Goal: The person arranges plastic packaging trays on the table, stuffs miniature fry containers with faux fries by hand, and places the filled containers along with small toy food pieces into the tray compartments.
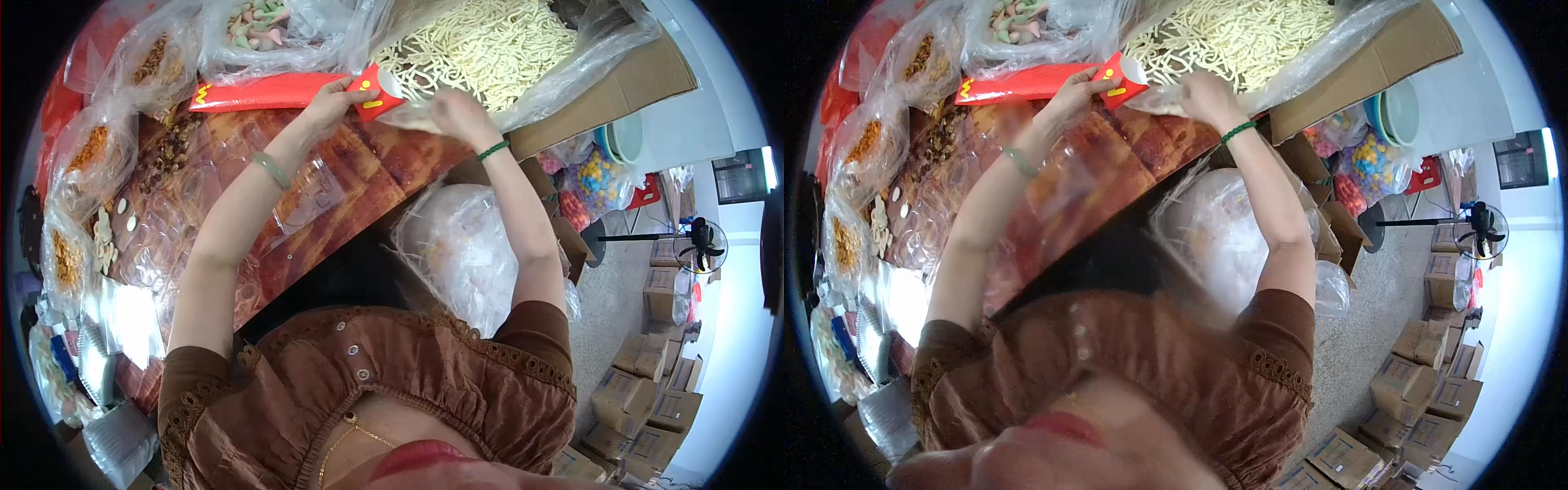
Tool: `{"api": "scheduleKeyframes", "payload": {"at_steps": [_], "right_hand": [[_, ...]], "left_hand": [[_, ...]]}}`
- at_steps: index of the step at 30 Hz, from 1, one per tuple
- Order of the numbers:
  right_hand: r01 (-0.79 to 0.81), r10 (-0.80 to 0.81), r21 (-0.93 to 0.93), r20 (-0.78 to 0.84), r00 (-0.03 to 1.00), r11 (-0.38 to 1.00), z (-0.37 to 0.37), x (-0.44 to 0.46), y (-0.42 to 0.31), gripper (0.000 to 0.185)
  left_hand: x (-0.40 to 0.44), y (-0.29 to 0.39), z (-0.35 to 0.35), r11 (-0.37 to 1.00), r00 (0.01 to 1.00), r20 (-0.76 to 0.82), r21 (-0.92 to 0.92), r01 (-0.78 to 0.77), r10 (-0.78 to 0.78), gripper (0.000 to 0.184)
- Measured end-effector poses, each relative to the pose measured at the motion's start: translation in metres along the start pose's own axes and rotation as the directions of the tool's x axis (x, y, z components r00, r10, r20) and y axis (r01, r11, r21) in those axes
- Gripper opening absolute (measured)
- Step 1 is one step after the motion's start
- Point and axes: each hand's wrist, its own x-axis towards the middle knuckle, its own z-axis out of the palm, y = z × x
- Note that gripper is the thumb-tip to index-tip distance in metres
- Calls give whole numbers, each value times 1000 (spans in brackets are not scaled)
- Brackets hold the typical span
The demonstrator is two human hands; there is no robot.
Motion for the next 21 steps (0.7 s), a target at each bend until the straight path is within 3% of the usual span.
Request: {"api": "scheduleKeyframes", "payload": {"at_steps": [1, 2, 5, 6, 8, 9, 11, 13, 15, 16, 18, 19, 21], "right_hand": [[-156, 163, 70, -98, 982, 985, -26, 9, -9, 18], [-142, 185, 184, -239, 953, 973, -44, 16, -7, 16], [72, 222, 497, -508, 832, 865, -71, 32, 3, 14], [103, 191, 481, -523, 831, 871, -71, 31, 5, 15], [-95, 186, 358, -228, 956, 929, -80, 9, -12, 17], [-119, 142, 190, -114, 983, 975, -82, -2, -22, 19], [-10, -39, 405, 111, 993, 914, -48, -22, -12, 25], [52, -208, 307, 501, 840, 950, -30, -38, -22, 33], [86, -191, 184, 694, 694, 979, -25, -50, -37, 39], [117, -220, 199, 643, 734, 973, -26, -47, -38, 41], [-100, -166, 427, 543, 823, 899, -33, -18, -29, 40], [-150, -74, 481, 415, 907, 864, -38, -1, -29, 33], [-237, 144, 499, 218, 965, 834, -5, 35, 6, 27]], "left_hand": [[1, 4, -3, 1000, 1000, -5, -16, -3, 3, 38], [1, 6, -5, 1000, 1000, -11, -30, -4, 3, 38], [0, 17, -11, 1000, 999, -36, 7, -29, 29, 39], [2, 18, -17, 999, 998, -53, 32, -33, 35, 40], [2, 15, -26, 998, 997, -43, 6, -66, 66, 42], [1, 14, -28, 996, 995, -32, -20, -92, 92, 44], [-3, 14, -29, 994, 994, -32, -31, -101, 100, 45], [-7, 14, -28, 994, 994, -31, -40, -103, 102, 47], [-7, 14, -23, 994, 995, -51, -61, -90, 87, 44], [-7, 16, -19, 994, 995, -49, -60, -90, 87, 44], [-8, 18, -10, 993, 998, -58, -116, -38, 31, 39], [-5, 16, -6, 993, 998, -58, -114, -42, 36, 39], [3, 10, 5, 989, 1000, -24, -145, 6, -9, 37]]}}
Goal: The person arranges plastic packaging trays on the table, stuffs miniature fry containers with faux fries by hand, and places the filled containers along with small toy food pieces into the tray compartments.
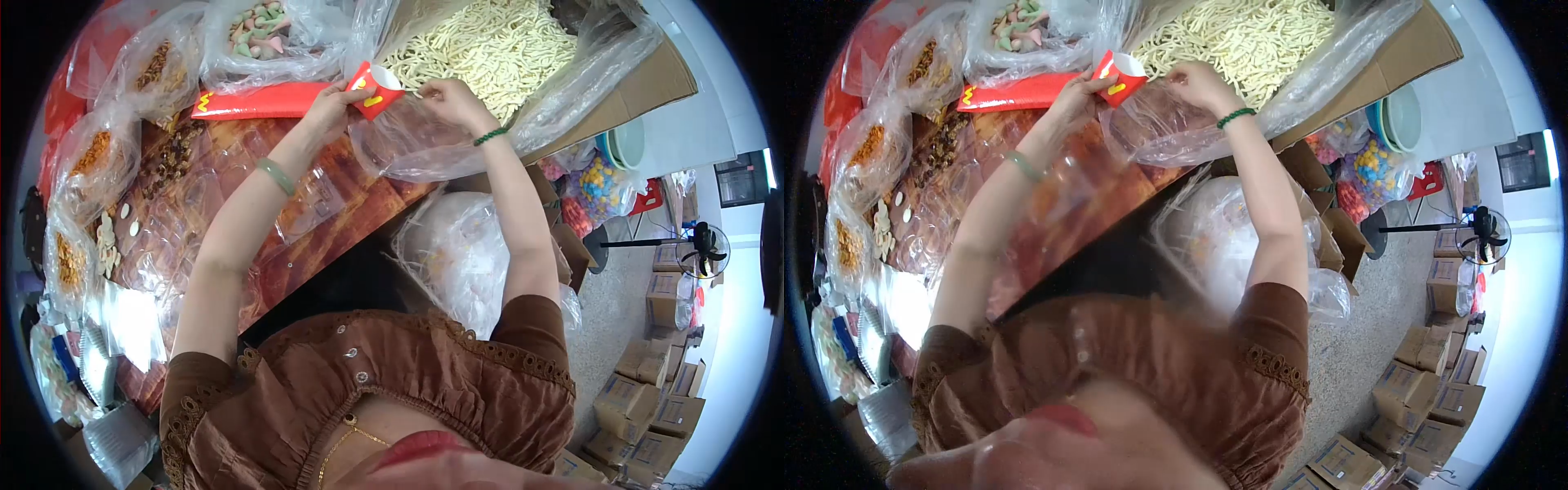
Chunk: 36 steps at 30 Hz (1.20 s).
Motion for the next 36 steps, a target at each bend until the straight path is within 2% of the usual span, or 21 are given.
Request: {"api": "scheduleKeyframes", "payload": {"at_steps": [2, 3, 5, 6, 7, 8, 9, 11, 12, 14, 17, 18, 21, 22, 24, 25, 26, 28, 29, 34, 36], "right_hand": [[63, -108, -248, -172, 979, 967, -6, 33, 14, 35], [-6, -58, -346, -174, 983, 938, -6, 56, 32, 53], [57, -94, -486, -52, 994, 872, -14, 76, 35, 72], [-4, -27, -560, -47, 999, 828, -12, 88, 38, 91], [-13, -14, -553, -44, 999, 833, -12, 96, 39, 95], [-20, -1, -547, -38, 999, 837, -11, 102, 41, 100], [-22, -21, -530, -75, 997, 847, -6, 112, 52, 92], [-59, 74, -429, 19, 997, 902, -9, 121, 60, 77], [-246, 278, -216, 130, 952, 945, -26, 100, 22, 62], [-15, 28, -414, 27, 999, 910, -18, 115, 56, 58], [-89, 129, -533, 38, 991, 841, -33, 100, 42, 61], [-179, 243, -560, 40, 969, 809, -34, 95, 40, 68], [-107, 59, -641, -97, 994, 760, -29, 91, 42, 77], [-109, 61, -642, -96, 994, 759, -27, 93, 42, 77], [-190, 288, -509, 120, 950, 839, -21, 99, 44, 83], [-89, 88, -605, -33, 996, 791, -15, 96, 46, 77], [-83, 82, -606, -29, 996, 791, -16, 101, 46, 77], [-156, 219, -615, 27, 975, 773, -20, 96, 21, 58], [-133, 176, -627, 6, 984, 768, -11, 100, 32, 53], [-170, 214, -579, 9, 977, 798, -11, 109, 38, 45], [-110, 155, -629, 17, 988, 770, -9, 101, 33, 50]], "left_hand": [[11, -14, 11, 998, 998, 2, -28, 63, -63, 39], [19, -20, 13, 994, 995, 25, -45, 95, -94, 40], [39, -38, 11, 989, 990, 66, -65, 132, -128, 40], [47, -45, 11, 988, 988, 7, -19, 155, -155, 40], [38, -35, 26, 983, 982, -53, 26, 181, -180, 40], [27, -29, 41, 971, 949, -244, 77, 225, -201, 41], [37, -35, 35, 973, 951, -241, 77, 216, -192, 41], [60, -57, 13, 980, 966, -190, 60, 189, -174, 41], [57, -57, 16, 983, 968, -192, 54, 173, -160, 38], [58, -57, 14, 982, 967, -191, 50, 184, -171, 37], [52, -53, 19, 970, 951, -227, 77, 231, -208, 36], [51, -52, 20, 959, 939, -262, 116, 260, -223, 36], [54, -56, 17, 965, 950, -251, 135, 225, -187, 39], [53, -56, 19, 965, 950, -250, 133, 227, -189, 39], [50, -55, 19, 960, 950, -250, 157, 233, -189, 41], [49, -54, 19, 960, 949, -253, 155, 231, -188, 41], [49, -54, 19, 963, 956, -244, 170, 209, -165, 41], [47, -57, 18, 963, 959, -238, 181, 198, -152, 41], [47, -57, 18, 958, 962, -241, 219, 185, -131, 41], [52, -60, 15, 961, 957, -249, 193, 198, -147, 41], [51, -59, 16, 959, 969, -212, 223, 175, -127, 41]]}}
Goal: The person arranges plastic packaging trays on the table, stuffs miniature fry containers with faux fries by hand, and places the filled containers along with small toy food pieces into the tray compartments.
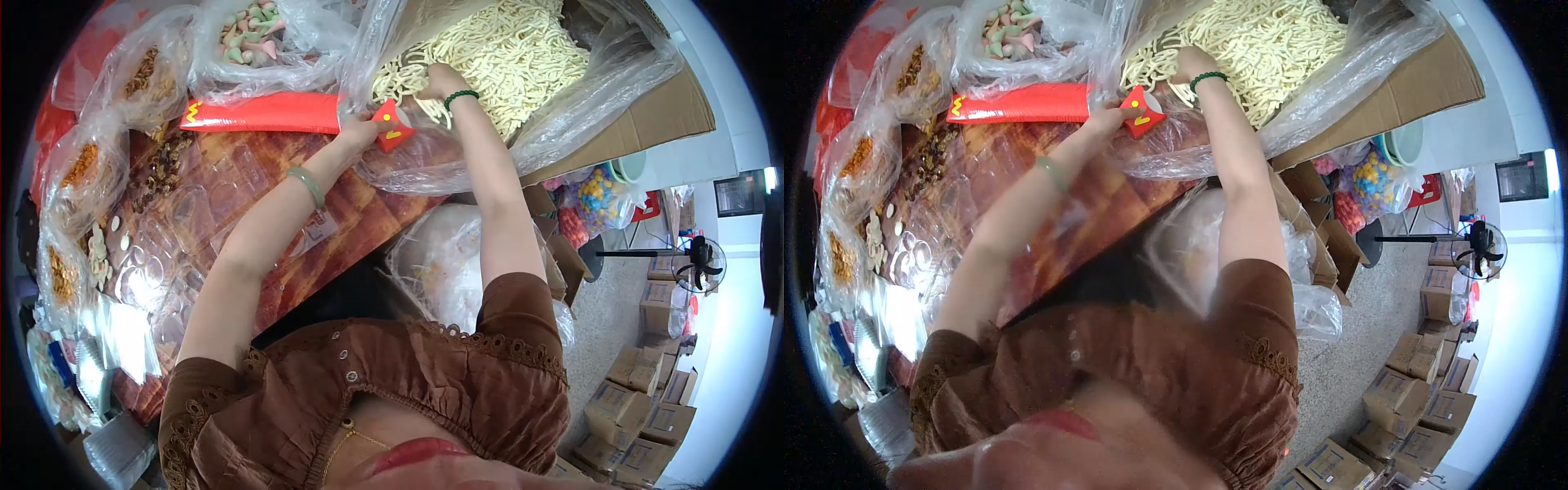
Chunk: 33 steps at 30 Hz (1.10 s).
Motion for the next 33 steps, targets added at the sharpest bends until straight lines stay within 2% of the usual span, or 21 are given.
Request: {"api": "scheduleKeyframes", "payload": {"at_steps": [1, 3, 6, 7, 9, 14, 17, 19, 20, 22, 23, 24, 26, 27, 28, 30, 31, 33], "right_hand": [[22, -22, 1, -36, 999, 1000, 9, 10, 5, 50], [-10, 13, 137, -20, 1000, 990, 1, 11, 12, 47], [22, -14, 44, -164, 986, 999, -15, 3, 17, 37], [-43, 47, 51, -77, 996, 998, -18, 2, 15, 30], [-82, 82, -8, 61, 995, 997, -14, -2, 13, 32], [-88, 87, -57, -17, 996, 994, -3, -15, 11, 48], [-31, 31, 6, -28, 999, 1000, 11, 0, 26, 38], [-3, 35, 170, -181, 983, 986, -1, -12, 26, 34], [-1, 45, 272, -158, 986, 962, -5, -13, 27, 36], [-26, 27, 38, -15, 1000, 999, -8, -10, 29, 39], [-81, 81, -11, 5, 997, 997, -7, -13, 32, 43], [-81, 81, -12, 2, 997, 997, -15, -20, 28, 43], [-233, 233, -7, -1, 972, 972, -33, -35, 16, 48], [-289, 287, 10, 88, 954, 957, -44, -40, 9, 52], [-290, 288, 12, 92, 953, 957, -35, -38, 11, 52], [-120, 120, 9, -11, 993, 993, -5, -24, 22, 56], [-69, 75, 87, -67, 995, 994, 5, -20, 22, 57], [-40, 45, 84, -56, 997, 996, 18, -17, 19, 67]], "left_hand": [[-2, 1, 1, 1000, 1000, 1, -2, 0, 0, 41], [-7, 4, 1, 999, 999, -34, -13, 31, -32, 42], [-10, 4, -2, 995, 999, 16, -84, 45, -44, 42], [-6, 1, -3, 995, 999, 16, -87, 47, -46, 42], [-1, -3, -5, 995, 998, 53, -92, 29, -24, 43], [6, -8, -5, 998, 999, 40, -56, 26, -24, 42], [3, -5, -5, 999, 998, 59, -51, 11, -8, 43], [-5, 1, -3, 997, 997, 71, -72, 9, -4, 43], [-10, 5, -1, 997, 997, 76, -67, 23, -17, 43], [-12, 2, 2, 997, 995, 87, -57, 44, -39, 44], [-10, 1, 4, 996, 995, 100, -82, 20, -12, 43], [-7, -1, 4, 994, 994, 110, -111, -2, 14, 43], [0, -7, 1, 994, 994, 110, -109, -6, 18, 42], [1, -9, 0, 995, 993, 112, -102, -9, 20, 42], [2, -11, -1, 995, 994, 112, -102, -4, 16, 42], [3, -12, -1, 994, 993, 114, -108, 5, 7, 44], [6, -15, -1, 994, 993, 117, -108, 4, 9, 44], [7, -17, -2, 996, 991, 116, -65, -62, 69, 45]]}}
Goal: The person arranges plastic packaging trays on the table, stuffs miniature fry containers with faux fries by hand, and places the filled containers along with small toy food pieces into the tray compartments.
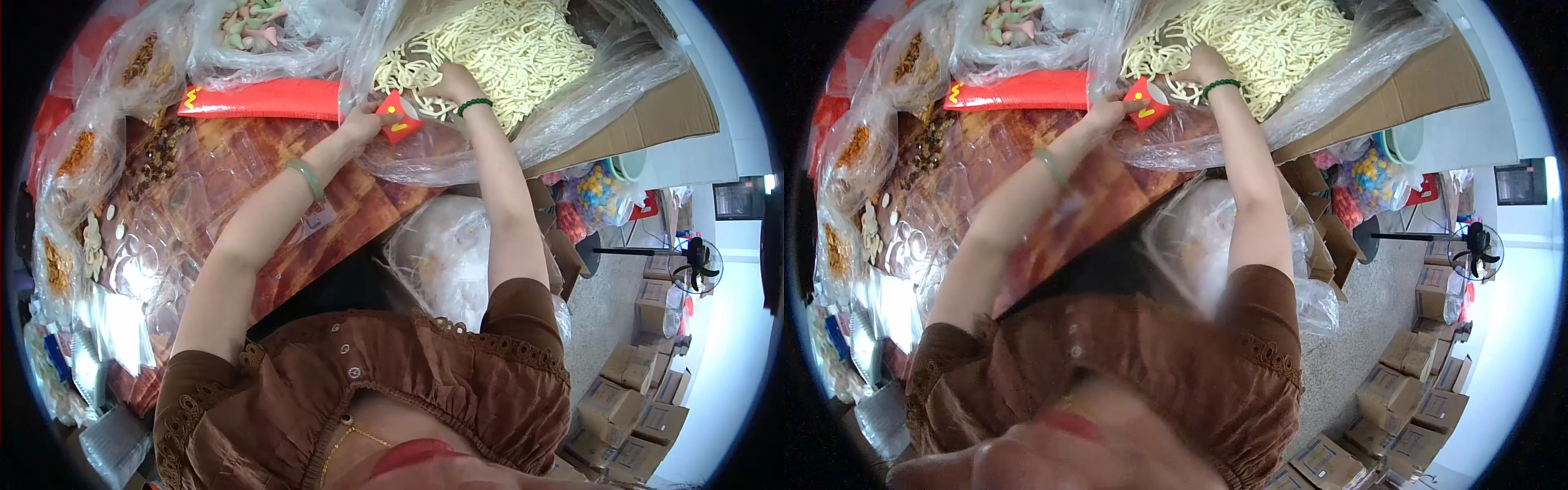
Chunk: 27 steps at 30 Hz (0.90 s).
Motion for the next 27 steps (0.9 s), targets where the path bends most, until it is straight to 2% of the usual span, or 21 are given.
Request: {"api": "scheduleKeyframes", "payload": {"at_steps": [1, 2, 5, 6, 9, 10, 12, 15, 16, 18, 19, 21, 23, 25, 27], "right_hand": [[28, -35, -91, -83, 996, 995, 8, -1, -6, 56], [30, -38, -90, -85, 996, 996, 12, -2, -10, 56], [49, -50, -10, -250, 967, 999, 21, 1, -13, 33], [55, -56, -11, -253, 966, 998, 17, 1, -15, 33], [71, -69, 21, -117, 991, 997, 6, 2, -17, 36], [78, -75, 20, -121, 990, 997, 9, 5, -17, 36], [135, -135, -12, -151, 979, 991, 18, 6, -18, 25], [151, -162, -74, -164, 973, 986, 19, 13, -15, 24], [137, -128, 51, -148, 981, 989, 7, 5, -18, 27], [87, -60, 134, -193, 979, 987, -9, -1, -19, 29], [164, -128, 110, -279, 952, 980, -12, -4, -14, 30], [104, -93, 42, -203, 975, 994, -21, -5, -11, 30], [126, -102, 78, -256, 961, 989, -39, -21, -24, 27], [172, -172, -27, -302, 938, 985, -51, -33, -40, 24], [273, -272, -30, -251, 929, 962, -58, -45, -53, 22]], "left_hand": [[-2, -1, 0, 1000, 1000, -4, 0, -1, 1, 45], [-3, -1, 1, 1000, 1000, -21, -11, 9, -9, 46], [0, -3, 0, 1000, 1000, -31, -8, -2, 2, 46], [-1, -1, 0, 1000, 1000, -24, 6, -14, 14, 46], [-5, 3, 2, 999, 1000, -23, 34, 14, -13, 47], [-3, 2, 1, 999, 1000, -28, 34, 8, -7, 47], [-5, 2, 2, 1000, 1000, -21, 30, -6, 7, 47], [-12, 8, 6, 1000, 999, -38, 10, 16, -16, 45], [-10, 7, 4, 1000, 999, -40, 8, 13, -13, 45], [-12, 11, 5, 1000, 1000, -11, 9, -14, 14, 47], [-17, 15, 9, 1000, 1000, -11, 5, -12, 12, 47], [-27, 25, 20, 999, 998, -57, -51, -4, 1, 48], [-18, 24, 25, 996, 997, -72, -79, -45, 40, 48], [-4, 22, 25, 991, 994, -89, -111, -80, 71, 48], [6, 29, 27, 997, 988, -130, -15, -80, 77, 48]]}}
